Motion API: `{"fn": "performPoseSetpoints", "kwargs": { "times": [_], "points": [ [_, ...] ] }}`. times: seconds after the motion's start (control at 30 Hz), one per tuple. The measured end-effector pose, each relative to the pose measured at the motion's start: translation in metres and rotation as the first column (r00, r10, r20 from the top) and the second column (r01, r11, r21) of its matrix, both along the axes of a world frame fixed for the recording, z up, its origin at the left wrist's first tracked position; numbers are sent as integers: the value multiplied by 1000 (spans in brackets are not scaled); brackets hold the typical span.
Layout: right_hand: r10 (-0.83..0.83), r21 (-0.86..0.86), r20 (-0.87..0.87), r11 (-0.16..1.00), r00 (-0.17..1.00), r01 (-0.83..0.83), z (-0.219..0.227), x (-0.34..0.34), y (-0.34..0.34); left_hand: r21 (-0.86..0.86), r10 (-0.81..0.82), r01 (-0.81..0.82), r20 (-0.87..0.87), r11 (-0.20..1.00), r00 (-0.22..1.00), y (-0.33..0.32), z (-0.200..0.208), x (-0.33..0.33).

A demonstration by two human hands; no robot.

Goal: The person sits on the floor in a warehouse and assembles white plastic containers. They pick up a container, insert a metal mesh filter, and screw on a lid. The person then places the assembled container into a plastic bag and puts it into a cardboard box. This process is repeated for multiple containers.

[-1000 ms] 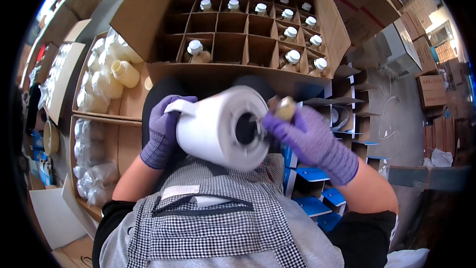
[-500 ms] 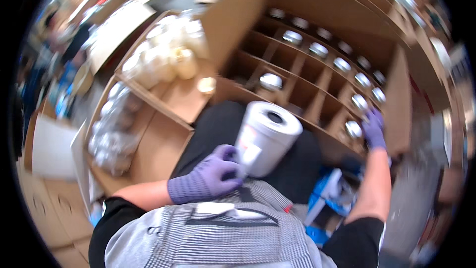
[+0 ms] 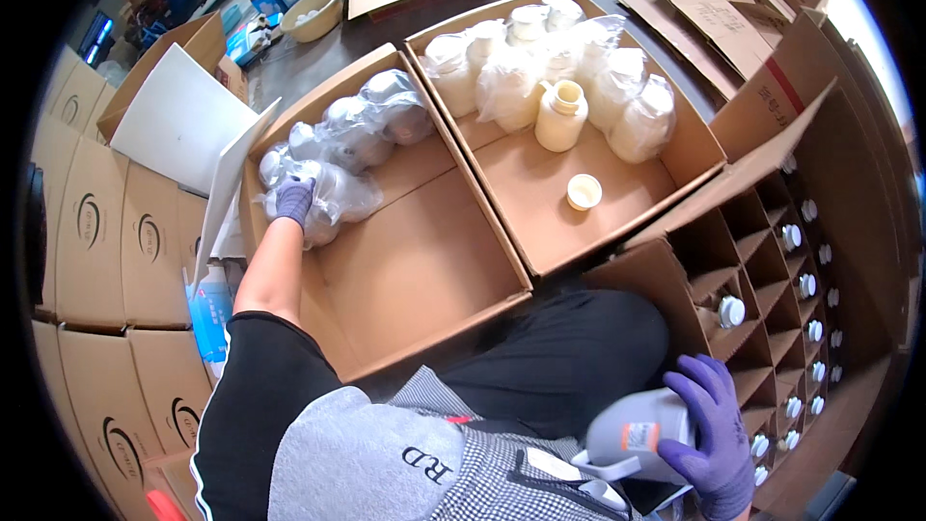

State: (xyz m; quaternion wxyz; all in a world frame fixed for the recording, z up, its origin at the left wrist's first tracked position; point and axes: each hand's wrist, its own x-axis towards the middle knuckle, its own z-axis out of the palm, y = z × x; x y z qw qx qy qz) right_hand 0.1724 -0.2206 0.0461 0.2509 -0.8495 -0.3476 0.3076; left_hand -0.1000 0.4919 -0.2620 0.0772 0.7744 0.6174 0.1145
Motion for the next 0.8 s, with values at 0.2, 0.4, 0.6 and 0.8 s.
{"fn": "performPoseSetpoints", "kwargs": {
  "times": [0.2,0.4,0.6,0.8],
  "points": [
    [-36,-30,-30,999,999,35,-5,7,9,134,90,-107,130,985,987,9,-52,11],
    [-142,83,-108,985,984,151,13,6,22,14,-237,258,452,966,860,7,34,-2],
    [406,128,447,853,797,-506,11,19,138,-359,-230,761,807,541,544,-184,326,70],
    [261,2,941,632,215,-775,-15,43,257,-103,-518,897,786,430,338,-198,480,80]
  ]
}}
